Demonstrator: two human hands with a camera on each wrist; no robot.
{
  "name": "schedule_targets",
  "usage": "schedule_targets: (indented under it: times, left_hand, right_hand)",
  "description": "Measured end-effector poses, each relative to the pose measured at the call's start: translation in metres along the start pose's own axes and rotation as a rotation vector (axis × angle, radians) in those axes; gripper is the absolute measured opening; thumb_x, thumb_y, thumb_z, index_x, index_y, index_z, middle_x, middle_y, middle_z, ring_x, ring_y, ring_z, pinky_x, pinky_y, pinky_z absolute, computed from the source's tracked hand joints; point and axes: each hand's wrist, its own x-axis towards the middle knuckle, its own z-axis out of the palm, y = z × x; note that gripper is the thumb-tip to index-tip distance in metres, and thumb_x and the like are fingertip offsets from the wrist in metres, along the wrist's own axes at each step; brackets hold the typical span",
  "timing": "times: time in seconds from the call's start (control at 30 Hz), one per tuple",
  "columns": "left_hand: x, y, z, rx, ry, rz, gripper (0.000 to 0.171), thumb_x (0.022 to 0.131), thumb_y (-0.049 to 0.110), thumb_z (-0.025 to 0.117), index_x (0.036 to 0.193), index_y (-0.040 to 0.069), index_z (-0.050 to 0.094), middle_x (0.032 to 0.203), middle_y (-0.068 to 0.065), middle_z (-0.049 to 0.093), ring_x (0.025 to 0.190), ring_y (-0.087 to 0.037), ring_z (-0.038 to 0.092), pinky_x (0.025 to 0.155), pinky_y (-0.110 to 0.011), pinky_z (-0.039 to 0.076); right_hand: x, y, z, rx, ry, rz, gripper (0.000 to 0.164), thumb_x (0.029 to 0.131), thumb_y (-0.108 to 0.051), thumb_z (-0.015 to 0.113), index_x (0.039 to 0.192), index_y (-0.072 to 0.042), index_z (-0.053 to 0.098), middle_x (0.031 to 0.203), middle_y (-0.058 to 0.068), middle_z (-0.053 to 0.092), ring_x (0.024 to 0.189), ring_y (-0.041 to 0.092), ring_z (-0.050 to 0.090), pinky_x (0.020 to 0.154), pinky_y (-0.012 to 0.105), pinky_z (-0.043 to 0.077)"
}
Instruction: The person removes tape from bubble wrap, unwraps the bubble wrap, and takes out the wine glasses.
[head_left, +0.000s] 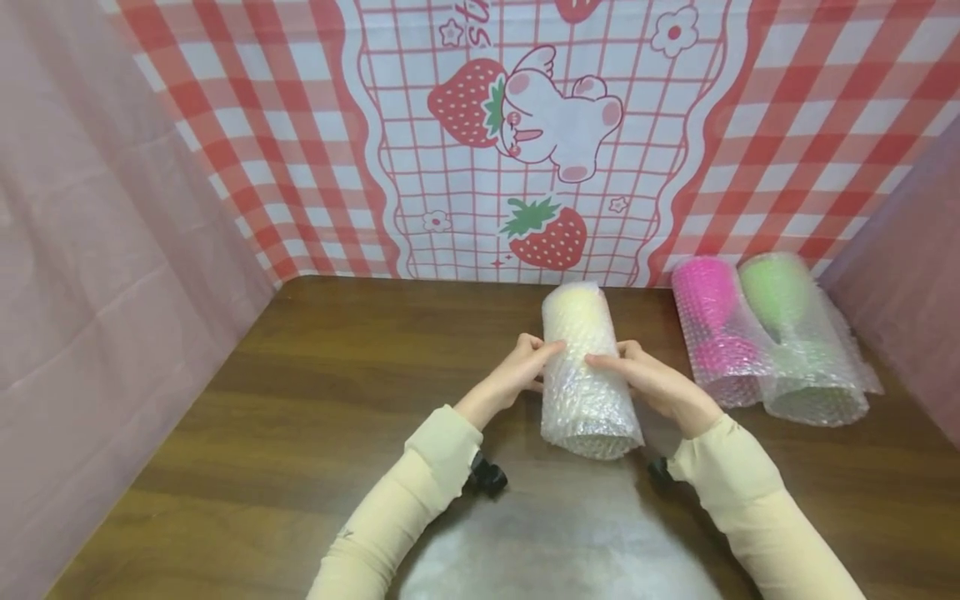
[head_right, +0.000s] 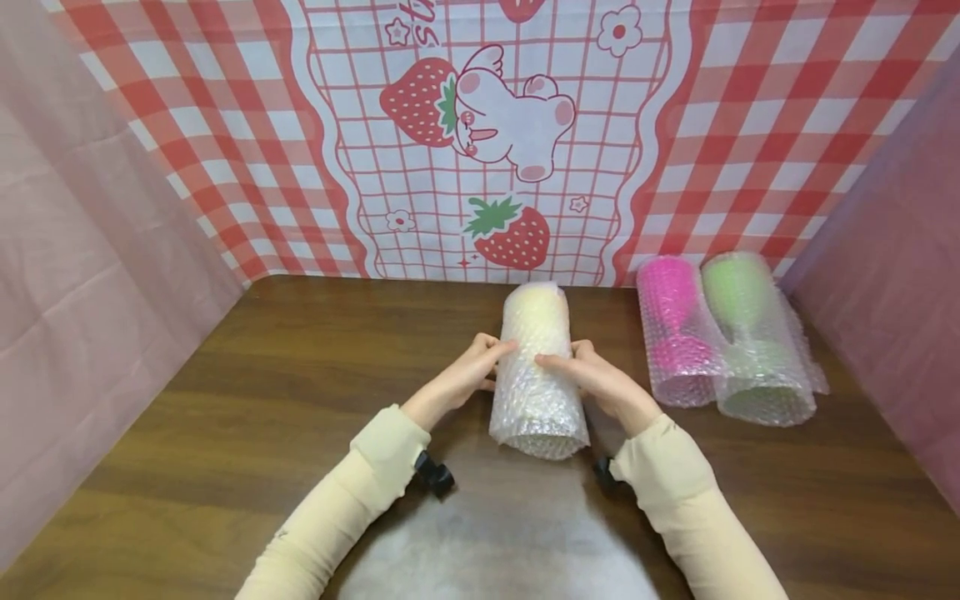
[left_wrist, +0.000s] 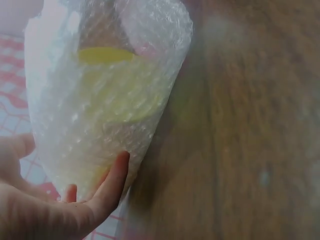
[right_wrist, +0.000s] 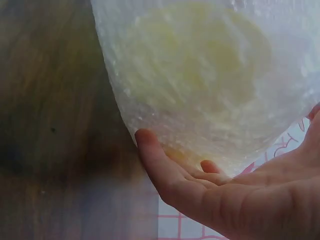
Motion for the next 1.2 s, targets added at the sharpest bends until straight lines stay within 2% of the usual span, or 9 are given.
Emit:
schedule_targets:
  times: [0.07,0.2,0.33,0.47,0.73,0.97,1.2]
  left_hand:
    - [-0.001,-0.001,-0.001,-0.019,0.008,-0.001,0.042,0.089,0.041,0.051,0.104,0.008,0.030,0.104,-0.009,0.044,0.085,-0.021,0.059,0.070,-0.032,0.054]
    - [-0.002,-0.004,-0.004,-0.046,0.030,-0.023,0.052,0.087,0.043,0.053,0.112,0.006,0.027,0.098,-0.012,0.051,0.079,-0.020,0.059,0.066,-0.031,0.054]
    - [-0.006,-0.006,-0.008,-0.016,0.001,-0.068,0.071,0.086,0.049,0.052,0.132,0.005,0.019,0.115,-0.016,0.047,0.090,-0.024,0.058,0.072,-0.035,0.054]
    - [-0.013,-0.006,-0.012,0.032,-0.060,-0.075,0.074,0.086,0.051,0.050,0.137,0.006,0.021,0.128,-0.015,0.035,0.103,-0.028,0.053,0.077,-0.039,0.052]
    - [-0.027,-0.009,-0.016,0.023,-0.124,-0.083,0.071,0.086,0.047,0.052,0.136,0.006,0.021,0.132,-0.016,0.033,0.109,-0.031,0.050,0.080,-0.042,0.051]
    - [-0.042,-0.011,-0.017,0.012,-0.138,-0.090,0.073,0.087,0.044,0.053,0.137,0.005,0.019,0.133,-0.018,0.032,0.114,-0.032,0.046,0.082,-0.043,0.050]
    - [-0.054,-0.015,-0.017,-0.007,-0.144,-0.089,0.071,0.087,0.042,0.053,0.136,0.004,0.019,0.136,-0.019,0.027,0.119,-0.033,0.041,0.085,-0.045,0.048]
  right_hand:
    - [-0.002,0.001,0.002,0.001,0.004,0.017,0.073,0.088,-0.035,0.054,0.130,0.007,0.011,0.130,0.023,0.017,0.107,0.029,0.044,0.087,0.038,0.048]
    - [-0.005,0.001,0.005,0.008,-0.022,0.020,0.076,0.086,-0.032,0.056,0.129,0.006,0.007,0.131,0.023,0.015,0.108,0.030,0.044,0.088,0.040,0.048]
    - [-0.009,0.000,0.010,0.018,-0.098,0.028,0.086,0.085,-0.031,0.058,0.134,0.002,-0.005,0.132,0.027,0.019,0.108,0.029,0.048,0.092,0.042,0.045]
    - [-0.013,0.000,0.014,0.014,-0.140,0.023,0.096,0.085,-0.030,0.061,0.137,0.000,-0.014,0.131,0.029,0.028,0.106,0.027,0.052,0.094,0.043,0.043]
    - [-0.025,-0.001,0.021,-0.019,-0.154,0.004,0.096,0.083,-0.029,0.064,0.137,0.000,-0.010,0.130,0.029,0.029,0.107,0.029,0.051,0.092,0.042,0.045]
    - [-0.033,0.000,0.028,-0.039,-0.148,0.009,0.089,0.085,-0.034,0.060,0.135,-0.001,-0.006,0.130,0.030,0.029,0.102,0.027,0.054,0.086,0.041,0.048]
    - [-0.037,0.001,0.033,-0.030,-0.157,-0.018,0.080,0.089,-0.035,0.054,0.132,0.000,-0.004,0.127,0.033,0.036,0.094,0.024,0.058,0.078,0.039,0.052]
